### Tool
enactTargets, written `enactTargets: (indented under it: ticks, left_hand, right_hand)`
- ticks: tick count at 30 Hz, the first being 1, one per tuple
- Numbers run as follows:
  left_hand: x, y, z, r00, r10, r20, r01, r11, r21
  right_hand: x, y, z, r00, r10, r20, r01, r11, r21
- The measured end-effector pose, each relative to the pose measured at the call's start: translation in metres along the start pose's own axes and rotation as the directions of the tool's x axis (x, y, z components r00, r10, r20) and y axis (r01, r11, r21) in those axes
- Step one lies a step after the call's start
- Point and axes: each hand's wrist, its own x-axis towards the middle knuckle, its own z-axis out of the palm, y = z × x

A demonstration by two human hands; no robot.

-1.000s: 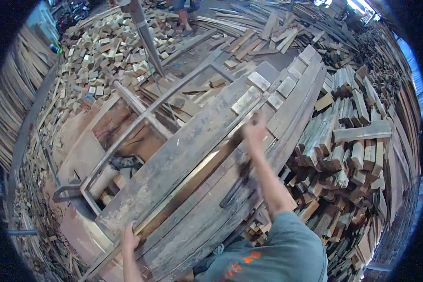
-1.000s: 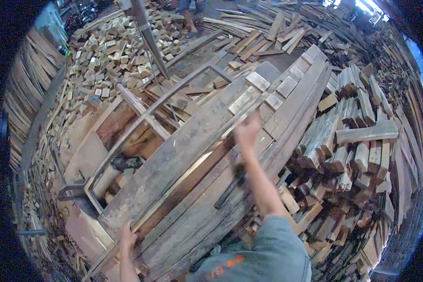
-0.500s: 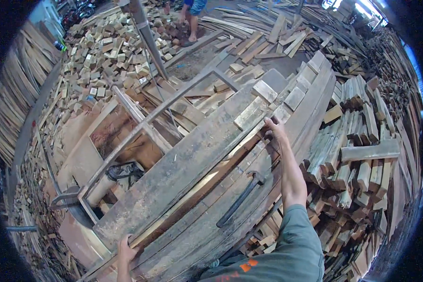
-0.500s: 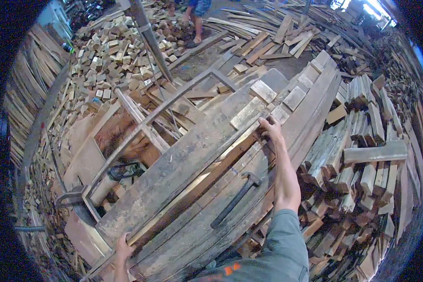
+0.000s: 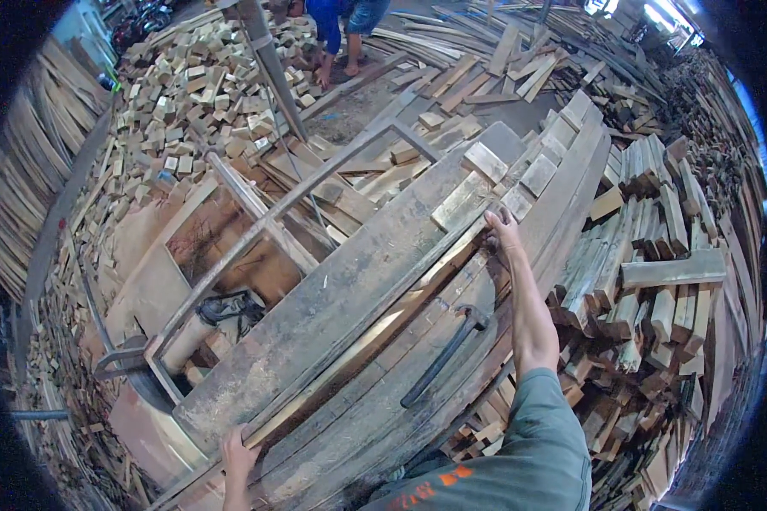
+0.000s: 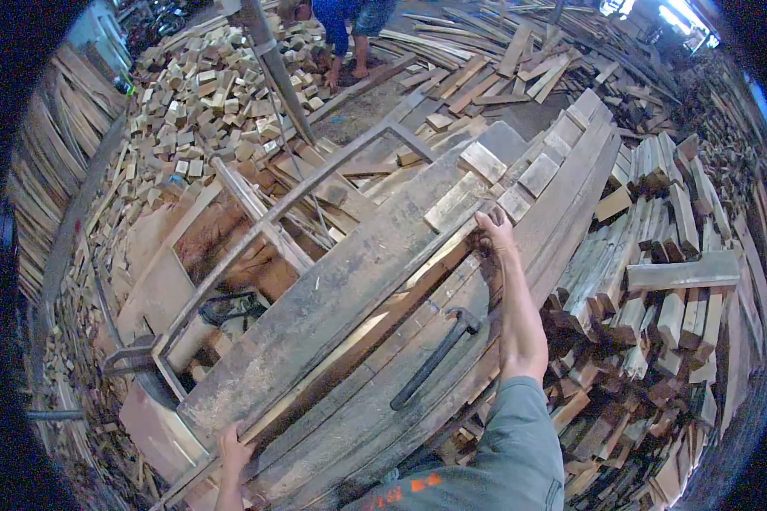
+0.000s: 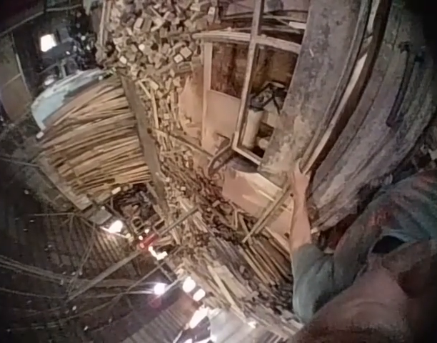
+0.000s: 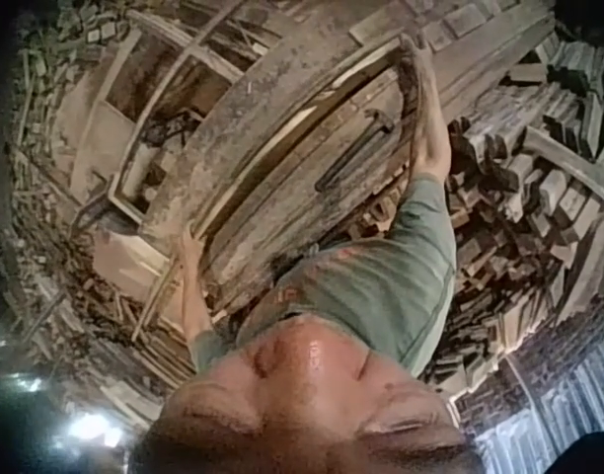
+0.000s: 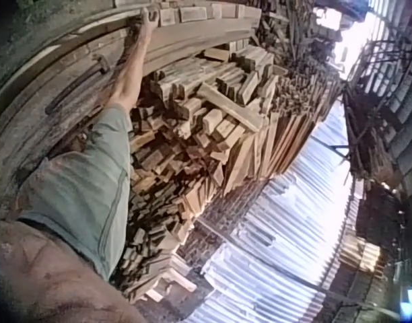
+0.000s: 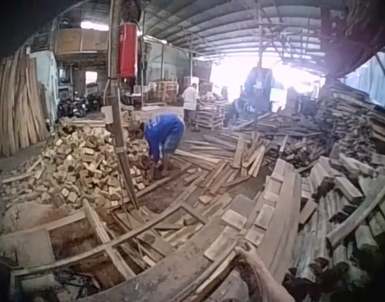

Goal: Sorting and stacking long wooden planks in a factory environment.

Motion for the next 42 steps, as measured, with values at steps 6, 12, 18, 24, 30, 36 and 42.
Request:
enactTargets:
  ticks: [6, 12, 18, 24, 30, 36, 42]
  left_hand:
    - [-0.003, 0.001, 0.005, 0.999, -0.002, -0.037, 0.003, 0.999, 0.036]
    - [0.002, -0.005, 0.008, 0.999, -0.035, 0.035, 0.035, 0.999, -0.005]
    - [0.004, 0.004, -0.008, 0.980, -0.101, 0.172, 0.104, 0.995, -0.005]
    - [0.033, 0.056, -0.038, 0.892, 0.017, 0.452, 0.099, 0.968, -0.232]
    - [0.089, 0.079, -0.020, 0.576, 0.000, 0.817, 0.368, 0.893, -0.259]
    - [0.132, 0.060, 0.023, 0.523, 0.066, 0.850, 0.459, 0.818, -0.346]
    - [0.137, 0.078, 0.041, 0.498, 0.074, 0.864, 0.532, 0.760, -0.372]
  right_hand:
    - [0.002, 0.004, -0.009, 0.998, 0.061, 0.018, -0.060, 0.998, -0.035]
    - [-0.009, -0.015, -0.008, 0.980, -0.054, -0.194, -0.011, 0.949, -0.317]
    - [-0.158, -0.077, 0.120, 0.657, -0.708, 0.259, 0.644, 0.349, -0.681]
    - [-0.315, -0.044, 0.238, 0.194, -0.442, 0.876, 0.968, -0.058, -0.244]
    - [-0.291, 0.032, 0.269, 0.327, -0.020, 0.945, 0.943, 0.070, -0.325]
    - [-0.238, 0.105, 0.265, 0.366, -0.312, 0.877, 0.930, 0.152, -0.334]
    - [-0.209, 0.096, 0.250, 0.298, -0.266, 0.917, 0.949, 0.189, -0.254]
